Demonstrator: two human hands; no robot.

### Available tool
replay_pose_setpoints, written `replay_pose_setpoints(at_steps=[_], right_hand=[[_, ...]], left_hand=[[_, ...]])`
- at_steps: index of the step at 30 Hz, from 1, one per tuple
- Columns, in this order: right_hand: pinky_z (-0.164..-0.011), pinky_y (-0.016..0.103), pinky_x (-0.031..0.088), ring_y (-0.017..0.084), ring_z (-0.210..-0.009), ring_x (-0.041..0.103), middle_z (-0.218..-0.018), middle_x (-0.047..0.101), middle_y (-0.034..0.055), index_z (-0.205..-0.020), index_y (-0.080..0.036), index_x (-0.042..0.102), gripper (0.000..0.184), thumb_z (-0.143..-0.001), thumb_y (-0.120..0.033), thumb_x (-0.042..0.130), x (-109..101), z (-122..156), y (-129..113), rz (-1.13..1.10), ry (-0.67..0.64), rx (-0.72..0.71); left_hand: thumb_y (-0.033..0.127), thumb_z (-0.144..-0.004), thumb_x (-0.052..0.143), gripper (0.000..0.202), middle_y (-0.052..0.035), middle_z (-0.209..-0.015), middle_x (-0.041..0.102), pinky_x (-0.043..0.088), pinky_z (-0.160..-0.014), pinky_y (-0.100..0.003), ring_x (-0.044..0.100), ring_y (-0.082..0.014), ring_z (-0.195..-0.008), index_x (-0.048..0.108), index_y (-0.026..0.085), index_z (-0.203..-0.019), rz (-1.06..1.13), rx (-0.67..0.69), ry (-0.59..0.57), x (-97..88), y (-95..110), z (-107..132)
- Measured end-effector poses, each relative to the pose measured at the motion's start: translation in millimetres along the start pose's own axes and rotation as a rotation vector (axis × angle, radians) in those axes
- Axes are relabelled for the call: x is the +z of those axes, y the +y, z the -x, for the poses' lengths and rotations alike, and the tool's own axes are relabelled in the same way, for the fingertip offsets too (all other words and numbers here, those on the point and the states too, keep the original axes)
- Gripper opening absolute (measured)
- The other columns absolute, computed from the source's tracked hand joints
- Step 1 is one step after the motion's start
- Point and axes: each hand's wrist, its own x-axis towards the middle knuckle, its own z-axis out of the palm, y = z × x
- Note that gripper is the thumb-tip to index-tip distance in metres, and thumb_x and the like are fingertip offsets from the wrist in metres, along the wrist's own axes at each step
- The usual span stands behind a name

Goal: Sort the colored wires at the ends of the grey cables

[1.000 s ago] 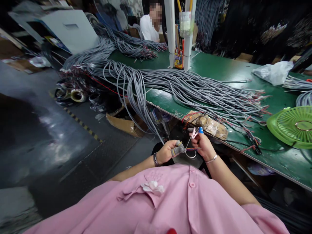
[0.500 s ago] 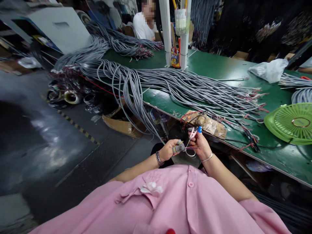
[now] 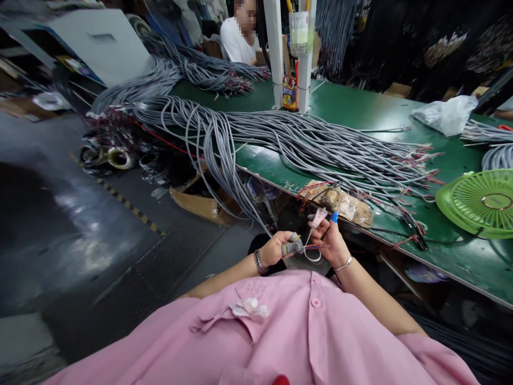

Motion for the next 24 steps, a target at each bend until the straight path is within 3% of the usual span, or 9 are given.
replay_pose_setpoints(at_steps=[4, 6, 8, 12, 17, 19, 20, 24], right_hand=[[-0.034, 0.017, 0.017, 0.005, -0.045, 0.029, -0.077, 0.062, 0.0026, -0.084, -0.018, 0.065, 0.049, -0.079, -0.067, 0.061, -15, 16, 2, 0.093, -0.007, 0.001], [-0.036, 0.017, 0.018, 0.005, -0.046, 0.028, -0.076, 0.062, 0.0014, -0.084, -0.018, 0.067, 0.034, -0.077, -0.051, 0.072, -19, 28, 4, 0.196, -0.045, 0.02], [-0.04, 0.018, 0.024, 0.004, -0.049, 0.032, -0.083, 0.064, 0.0015, -0.092, -0.018, 0.069, 0.03, -0.071, -0.036, 0.08, -17, 41, 4, 0.325, -0.144, 0.038], [-0.055, 0.021, 0.04, 0.009, -0.063, 0.047, -0.097, 0.064, 0.0038, -0.11, -0.021, 0.066, 0.048, -0.068, -0.035, 0.083, 8, 60, 5, 0.535, -0.328, 0.007], [-0.064, 0.027, 0.045, 0.015, -0.069, 0.054, -0.078, 0.064, 0.0031, -0.087, -0.02, 0.068, 0.021, -0.081, -0.039, 0.072, 36, 67, 7, 0.814, -0.178, -0.28], [-0.065, 0.029, 0.045, 0.017, -0.068, 0.055, -0.075, 0.065, 0.0039, -0.082, -0.02, 0.07, 0.019, -0.086, -0.038, 0.066, 39, 69, 5, 0.93, -0.182, -0.373], [-0.065, 0.031, 0.046, 0.017, -0.069, 0.056, -0.075, 0.065, 0.0044, -0.082, -0.021, 0.071, 0.019, -0.087, -0.038, 0.065, 39, 70, 2, 0.986, -0.219, -0.409], [-0.071, 0.035, 0.048, 0.02, -0.073, 0.058, -0.079, 0.067, 0.0067, -0.089, -0.024, 0.074, 0.017, -0.09, -0.035, 0.061, 46, 80, -16, 1.147, -0.451, -0.488]], left_hand=[[0.053, -0.074, 0.074, 0.045, 0.0051, -0.05, 0.046, 0.023, -0.039, -0.017, 0.034, -0.0028, -0.039, 0.063, 0.01, -0.078, -0.008, 0.02, 0.027, 7.8, 1, 13], [0.051, -0.077, 0.072, 0.041, 0.0055, -0.05, 0.047, 0.025, -0.039, -0.017, 0.035, -0.003, -0.039, 0.061, 0.011, -0.08, -0.003, 0.05, 0.136, 12.2, 4, 19], [0.049, -0.078, 0.072, 0.039, 0.005, -0.051, 0.05, 0.028, -0.04, -0.016, 0.038, -0.0037, -0.04, 0.06, 0.012, -0.082, -0.001, 0.086, 0.262, 16.2, 9, 24], [0.048, -0.075, 0.075, 0.041, 0.0016, -0.058, 0.059, 0.038, -0.046, -0.017, 0.049, -0.0059, -0.047, 0.059, 0.012, -0.085, -0.034, 0.089, 0.418, 25.3, 18, 32], [0.047, -0.073, 0.077, 0.041, 0.0011, -0.06, 0.061, 0.043, -0.051, -0.018, 0.052, -0.0066, -0.05, 0.06, 0.012, -0.085, -0.108, 0.098, 0.437, 34.7, 23, 39], [0.047, -0.072, 0.078, 0.042, 0.0007, -0.061, 0.062, 0.046, -0.053, -0.019, 0.054, -0.0074, -0.05, 0.059, 0.012, -0.086, -0.08, 0.072, 0.353, 32.1, 26, 40], [0.049, -0.071, 0.078, 0.043, -0.0006, -0.062, 0.063, 0.047, -0.054, -0.021, 0.056, -0.0086, -0.052, 0.059, 0.013, -0.086, -0.047, 0.029, 0.258, 29.0, 29, 40], [0.061, -0.076, 0.067, 0.049, -0.009, -0.065, 0.069, 0.046, -0.048, -0.023, 0.061, -0.0143, -0.052, 0.064, 0.012, -0.085, 0.075, -0.318, -0.328, 12.9, 43, 35]])
